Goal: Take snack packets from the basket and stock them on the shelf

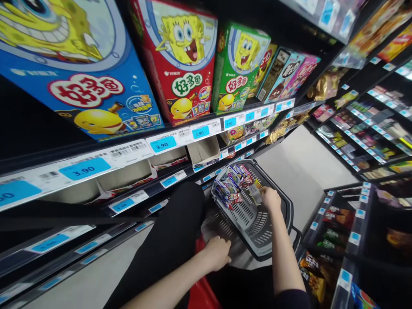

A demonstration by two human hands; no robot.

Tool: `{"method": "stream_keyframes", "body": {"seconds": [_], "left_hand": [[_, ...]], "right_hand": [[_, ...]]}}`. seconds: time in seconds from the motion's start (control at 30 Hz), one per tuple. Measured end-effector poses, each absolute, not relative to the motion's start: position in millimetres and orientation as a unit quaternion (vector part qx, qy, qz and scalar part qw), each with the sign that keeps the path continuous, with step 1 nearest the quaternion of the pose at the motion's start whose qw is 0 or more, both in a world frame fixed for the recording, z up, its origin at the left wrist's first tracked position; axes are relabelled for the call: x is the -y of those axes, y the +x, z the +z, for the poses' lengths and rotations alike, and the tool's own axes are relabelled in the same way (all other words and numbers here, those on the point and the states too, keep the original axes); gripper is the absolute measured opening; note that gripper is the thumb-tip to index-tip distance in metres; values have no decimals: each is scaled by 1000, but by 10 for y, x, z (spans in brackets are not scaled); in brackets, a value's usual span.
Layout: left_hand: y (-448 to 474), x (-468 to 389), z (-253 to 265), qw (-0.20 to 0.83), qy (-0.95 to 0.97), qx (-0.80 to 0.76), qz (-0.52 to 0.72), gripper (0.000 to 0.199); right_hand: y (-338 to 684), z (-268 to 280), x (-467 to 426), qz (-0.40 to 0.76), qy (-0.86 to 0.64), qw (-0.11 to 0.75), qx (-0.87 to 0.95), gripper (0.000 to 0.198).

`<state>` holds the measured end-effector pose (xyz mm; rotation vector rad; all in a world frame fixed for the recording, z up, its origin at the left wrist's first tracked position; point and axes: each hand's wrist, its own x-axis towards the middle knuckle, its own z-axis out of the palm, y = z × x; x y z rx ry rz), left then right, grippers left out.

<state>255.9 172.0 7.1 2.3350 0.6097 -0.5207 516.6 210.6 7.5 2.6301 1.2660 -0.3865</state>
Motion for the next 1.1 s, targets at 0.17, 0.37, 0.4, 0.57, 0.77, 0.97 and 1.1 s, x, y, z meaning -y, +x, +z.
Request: {"method": "stream_keyframes", "body": {"seconds": [0.17, 0.37, 0.4, 0.57, 0.77, 0.97, 1.1], "left_hand": [[2598, -1694, 108, 342, 886, -220, -222, 41], [2648, -1669, 119, 349, 881, -221, -231, 42], [2653, -1662, 111, 347, 881, -219, -236, 43], [2663, -1607, 25, 333, 883, -211, -254, 44], [2754, -1589, -146, 333, 873, -211, -287, 39], [2743, -1637, -234, 373, 848, -240, -292, 45], [2618, -1661, -295, 395, 850, -271, -220, 39]], "right_hand": [[5094, -384, -1920, -191, 879, 142, -412, 33], [4648, -930, -1755, -268, 852, 135, -428, 25], [4581, -983, -1763, -284, 843, 129, -438, 20], [4518, -873, -2095, -261, 837, 66, -476, 14], [4620, 264, -3194, -7, 793, -218, -569, 35], [4506, 1177, -4268, 59, 727, -142, -669, 39], [4417, 1220, -4477, 44, 742, -73, -665, 25]]}}
